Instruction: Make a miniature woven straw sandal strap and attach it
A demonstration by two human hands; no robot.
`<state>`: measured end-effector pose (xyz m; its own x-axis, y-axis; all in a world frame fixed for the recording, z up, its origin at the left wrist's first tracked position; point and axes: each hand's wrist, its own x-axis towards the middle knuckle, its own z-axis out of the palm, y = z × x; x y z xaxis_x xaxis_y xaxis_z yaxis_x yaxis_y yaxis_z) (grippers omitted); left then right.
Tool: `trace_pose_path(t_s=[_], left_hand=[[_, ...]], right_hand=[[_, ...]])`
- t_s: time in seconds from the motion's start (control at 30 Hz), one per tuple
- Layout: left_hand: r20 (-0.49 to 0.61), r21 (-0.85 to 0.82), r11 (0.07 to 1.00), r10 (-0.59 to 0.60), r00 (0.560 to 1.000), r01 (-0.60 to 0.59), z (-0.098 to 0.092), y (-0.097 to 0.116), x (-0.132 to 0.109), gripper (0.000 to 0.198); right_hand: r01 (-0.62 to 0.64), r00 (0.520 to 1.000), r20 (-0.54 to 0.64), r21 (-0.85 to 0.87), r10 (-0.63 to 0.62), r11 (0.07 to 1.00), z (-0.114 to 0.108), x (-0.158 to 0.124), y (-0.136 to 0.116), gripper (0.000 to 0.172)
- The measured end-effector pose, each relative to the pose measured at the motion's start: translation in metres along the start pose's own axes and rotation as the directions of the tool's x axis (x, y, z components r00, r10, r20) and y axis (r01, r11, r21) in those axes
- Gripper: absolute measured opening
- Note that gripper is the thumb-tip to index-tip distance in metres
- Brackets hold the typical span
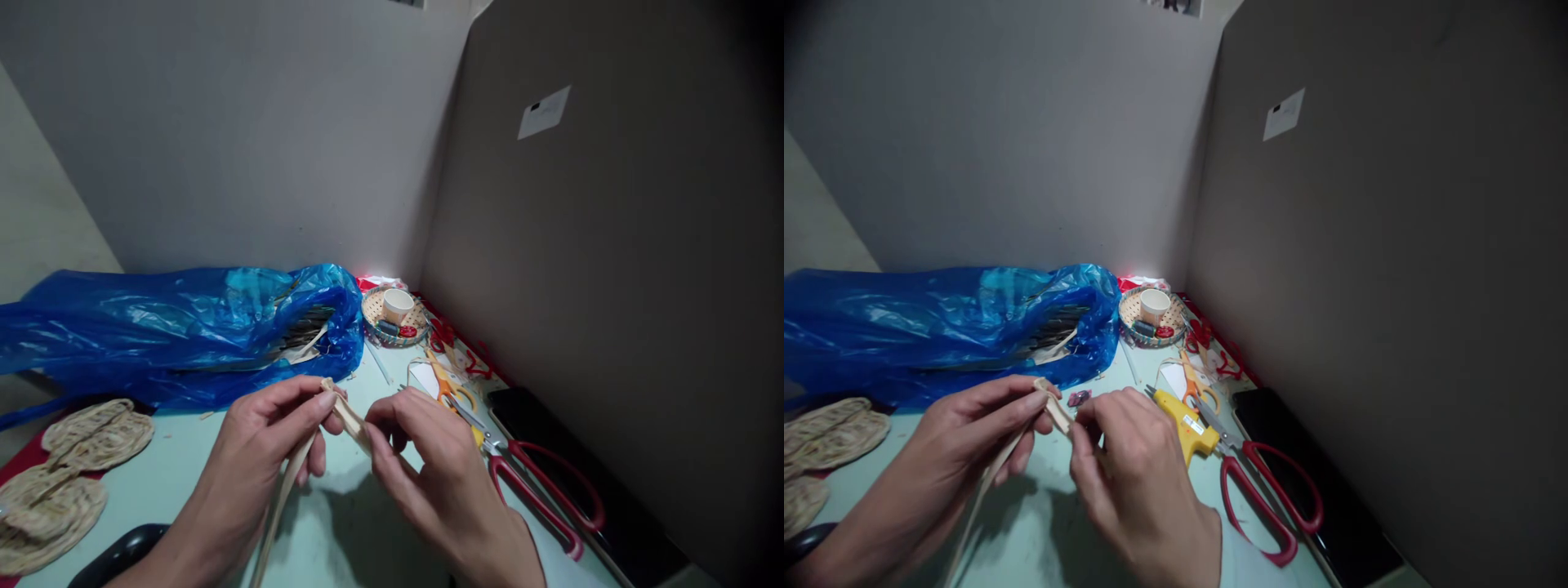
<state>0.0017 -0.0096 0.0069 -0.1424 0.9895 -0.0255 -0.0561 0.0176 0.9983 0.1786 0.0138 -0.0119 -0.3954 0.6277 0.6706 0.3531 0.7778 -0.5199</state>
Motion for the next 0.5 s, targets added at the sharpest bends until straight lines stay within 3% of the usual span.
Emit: trace_pose_path(t_s=[0.1,0.17,0.3,0.4,0.47,0.5], left_hand=[[-0.058,0.073,0.997,0.012,0.998,-0.008,0.001,-0.007,0.0,0.023],[-0.077,0.02,0.999,-0.034,0.996,0.035,0.004,-0.011,-0.002,0.025],[-0.066,-0.193,0.97,-0.161,0.985,0.146,0.013,-0.012,-0.006,0.022],[-0.071,-0.286,0.943,-0.198,0.978,0.17,0.016,-0.007,-0.009,0.022],[-0.073,-0.314,0.936,-0.191,0.979,0.16,0.017,-0.004,-0.01,0.024],[-0.065,-0.312,0.938,-0.181,0.981,0.153,0.017,-0.003,-0.01,0.025]], right_hand=[[-0.02,1.0,0.02,0.028,0.019,0.999,0.005,-0.004,-0.006,0.011],[0.017,0.999,0.034,0.013,-0.017,1.0,0.011,-0.008,-0.006,0.01],[0.227,0.971,-0.009,-0.27,-0.238,0.936,0.025,-0.012,0.001,0.017],[0.296,0.937,-0.036,-0.445,-0.347,0.845,0.026,-0.011,0.003,0.017],[0.244,0.955,-0.076,-0.352,-0.288,0.904,0.021,-0.009,0.0,0.013],[0.172,0.977,-0.084,-0.238,-0.197,0.956,0.017,-0.008,-0.003,0.009]])
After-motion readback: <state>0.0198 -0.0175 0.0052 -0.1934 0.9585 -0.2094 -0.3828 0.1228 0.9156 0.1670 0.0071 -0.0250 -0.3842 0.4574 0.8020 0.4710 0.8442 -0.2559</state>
